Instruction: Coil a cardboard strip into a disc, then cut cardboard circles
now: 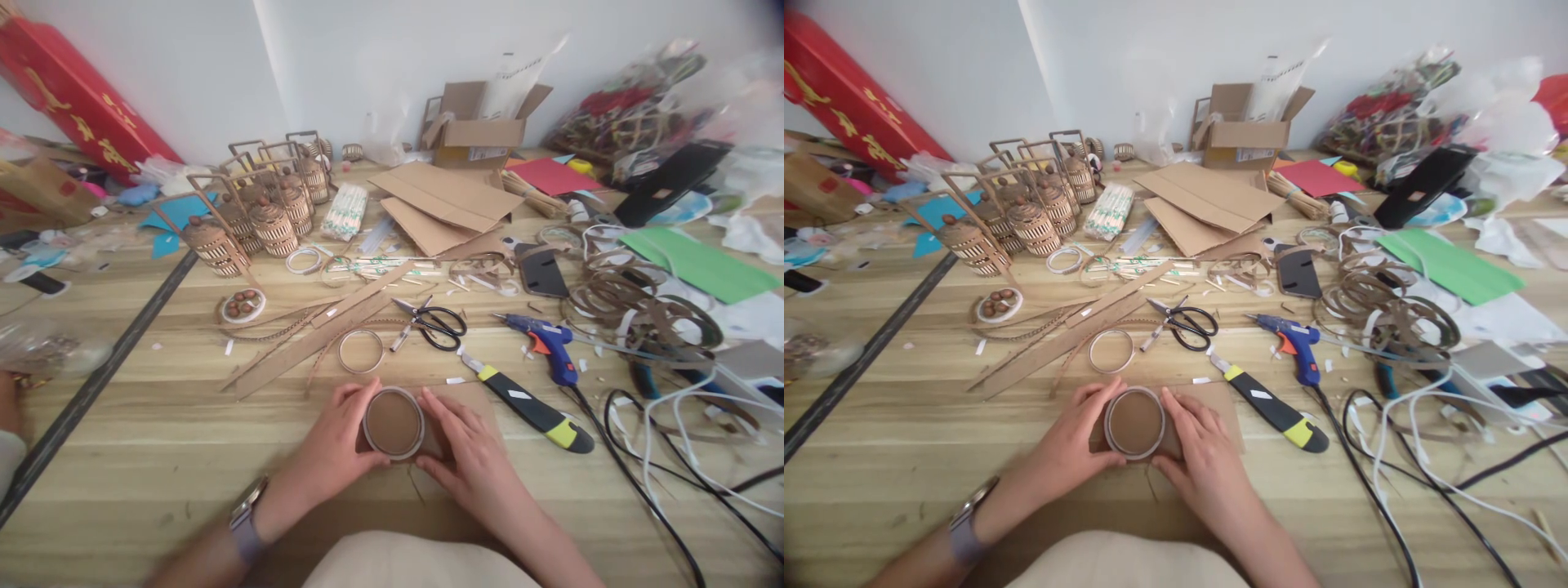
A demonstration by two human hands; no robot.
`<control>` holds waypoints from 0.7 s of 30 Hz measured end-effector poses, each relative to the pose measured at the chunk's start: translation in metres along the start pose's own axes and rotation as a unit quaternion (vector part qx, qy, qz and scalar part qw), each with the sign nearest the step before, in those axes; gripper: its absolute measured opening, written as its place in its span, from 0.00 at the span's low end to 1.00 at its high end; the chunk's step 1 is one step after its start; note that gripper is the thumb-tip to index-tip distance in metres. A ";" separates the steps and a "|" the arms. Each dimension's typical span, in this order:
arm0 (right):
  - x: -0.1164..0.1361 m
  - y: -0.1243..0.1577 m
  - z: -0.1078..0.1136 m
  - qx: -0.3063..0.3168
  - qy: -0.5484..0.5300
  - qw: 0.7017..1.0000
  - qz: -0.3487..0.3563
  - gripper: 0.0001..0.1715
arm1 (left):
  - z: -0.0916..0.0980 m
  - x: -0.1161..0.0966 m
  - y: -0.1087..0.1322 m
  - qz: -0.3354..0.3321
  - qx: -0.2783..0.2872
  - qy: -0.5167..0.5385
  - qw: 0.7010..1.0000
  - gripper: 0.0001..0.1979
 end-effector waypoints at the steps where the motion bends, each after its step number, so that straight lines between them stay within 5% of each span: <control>1: 0.000 0.000 0.000 0.003 -0.002 1.000 -0.003 0.52 | 0.000 0.000 0.000 -0.001 0.000 0.003 1.000 0.51; 21: -0.004 0.004 -0.002 0.019 -0.019 0.999 -0.026 0.39 | 0.002 0.005 -0.001 0.024 0.010 0.012 1.000 0.54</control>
Point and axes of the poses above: each hand's wrist, its own y-axis away from the middle knuckle, its own z-axis out of the back of the hand, x = y × z, the point moved 7 cm from there along -y, towards the middle knuckle, and after that the axes turned 14 degrees about -x, right-handed, at the moved point
